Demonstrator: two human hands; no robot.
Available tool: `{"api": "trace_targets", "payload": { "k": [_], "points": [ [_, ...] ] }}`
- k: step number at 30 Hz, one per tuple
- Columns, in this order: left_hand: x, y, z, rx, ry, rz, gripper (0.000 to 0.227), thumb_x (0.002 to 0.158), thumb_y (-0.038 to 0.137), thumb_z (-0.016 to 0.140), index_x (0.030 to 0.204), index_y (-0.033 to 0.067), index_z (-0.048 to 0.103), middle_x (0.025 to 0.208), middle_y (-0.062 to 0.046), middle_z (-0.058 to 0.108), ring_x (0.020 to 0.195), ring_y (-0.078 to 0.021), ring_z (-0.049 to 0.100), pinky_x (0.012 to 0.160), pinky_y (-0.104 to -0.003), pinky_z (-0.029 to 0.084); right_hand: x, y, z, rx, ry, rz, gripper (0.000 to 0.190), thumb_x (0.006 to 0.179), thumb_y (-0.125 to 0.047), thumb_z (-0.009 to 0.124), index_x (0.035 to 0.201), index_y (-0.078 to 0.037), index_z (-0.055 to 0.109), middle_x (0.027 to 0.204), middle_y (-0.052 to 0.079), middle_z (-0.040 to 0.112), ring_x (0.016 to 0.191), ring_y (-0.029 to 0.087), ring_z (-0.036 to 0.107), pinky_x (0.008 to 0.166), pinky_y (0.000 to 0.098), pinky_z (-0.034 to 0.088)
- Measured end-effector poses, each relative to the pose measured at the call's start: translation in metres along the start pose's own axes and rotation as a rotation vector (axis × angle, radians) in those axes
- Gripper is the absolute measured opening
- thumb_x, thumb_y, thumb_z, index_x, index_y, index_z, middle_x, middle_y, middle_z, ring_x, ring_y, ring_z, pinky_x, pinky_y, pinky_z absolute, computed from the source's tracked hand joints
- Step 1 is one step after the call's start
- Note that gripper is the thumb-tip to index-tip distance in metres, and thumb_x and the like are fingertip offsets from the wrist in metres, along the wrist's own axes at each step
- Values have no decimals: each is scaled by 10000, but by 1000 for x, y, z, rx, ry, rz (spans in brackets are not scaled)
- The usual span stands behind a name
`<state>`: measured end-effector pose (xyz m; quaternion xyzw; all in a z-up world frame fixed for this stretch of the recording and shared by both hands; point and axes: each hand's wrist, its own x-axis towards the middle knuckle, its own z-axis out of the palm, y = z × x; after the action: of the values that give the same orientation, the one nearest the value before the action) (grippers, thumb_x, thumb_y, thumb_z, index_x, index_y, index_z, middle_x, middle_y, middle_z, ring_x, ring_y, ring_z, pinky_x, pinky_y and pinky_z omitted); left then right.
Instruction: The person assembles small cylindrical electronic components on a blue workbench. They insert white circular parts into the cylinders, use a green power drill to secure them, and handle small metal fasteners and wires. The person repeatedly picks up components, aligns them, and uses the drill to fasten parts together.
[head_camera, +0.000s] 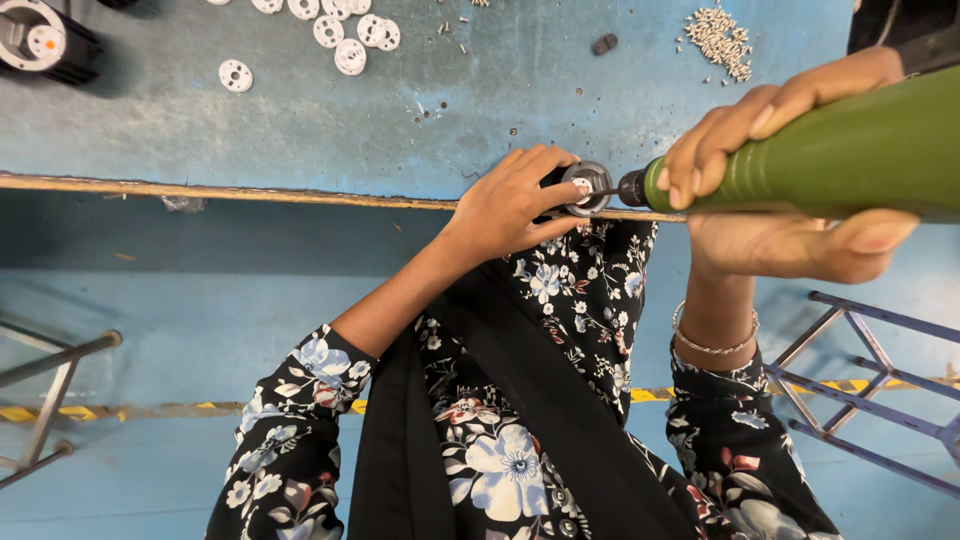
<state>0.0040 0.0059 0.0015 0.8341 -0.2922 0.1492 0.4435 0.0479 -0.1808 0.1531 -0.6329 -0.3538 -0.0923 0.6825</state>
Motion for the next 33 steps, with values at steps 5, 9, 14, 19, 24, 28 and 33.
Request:
{"api": "trace_targets", "payload": {
  "k": [5,9,14,19,24,28,33],
  "points": [
    [1,2,-1,8,-3,-5,320,893,348,806,1106,137,695,1188,-64,603,1079,-278,585,938,-407,484,-2,1,-2,68,44,-3,796,905,-807,466,1044,-30,364,612,156,453,399,234,493,433,376,483],
    [-1,1,1,-7,-11,-38,312,881,335,814,1097,143,696,1186,-50,615,1073,-273,589,932,-403,490,-14,14,-35,131,89,-14,768,932,-769,435,1060,-13,413,645,157,462,428,250,508,467,400,487],
    [-2,1,8,-5,130,-24,350,887,316,833,1120,111,671,1253,-82,628,1106,-293,617,948,-402,522,-4,56,-134,7,107,-150,735,937,-736,359,1018,-13,466,713,159,462,489,273,501,495,397,494],
    [0,2,14,21,195,-65,337,903,272,838,1134,98,666,1306,-102,629,1193,-314,624,1004,-403,529,23,102,-208,0,361,-181,734,978,-704,306,961,-6,530,734,165,511,567,321,546,546,421,529],
    [3,7,6,-10,227,-25,445,855,280,852,1208,86,665,1378,-130,586,1294,-355,570,1084,-422,489,40,137,-168,-82,300,-313,677,1038,-657,327,971,-20,544,702,153,522,568,319,580,505,408,531],
    [-1,10,-1,-159,270,-49,380,898,199,807,1229,83,661,1382,-130,578,1304,-339,560,1099,-405,490,55,141,-125,24,285,-321,608,1024,-621,407,1199,-38,418,684,157,517,544,291,540,481,371,497],
    [7,9,2,-307,427,-245,195,974,124,717,1162,75,696,1266,-89,657,1181,-258,646,1011,-352,519,61,118,-125,32,265,-283,581,1079,-605,431,1135,-28,449,673,188,472,499,323,525,465,410,479]
  ]
}}
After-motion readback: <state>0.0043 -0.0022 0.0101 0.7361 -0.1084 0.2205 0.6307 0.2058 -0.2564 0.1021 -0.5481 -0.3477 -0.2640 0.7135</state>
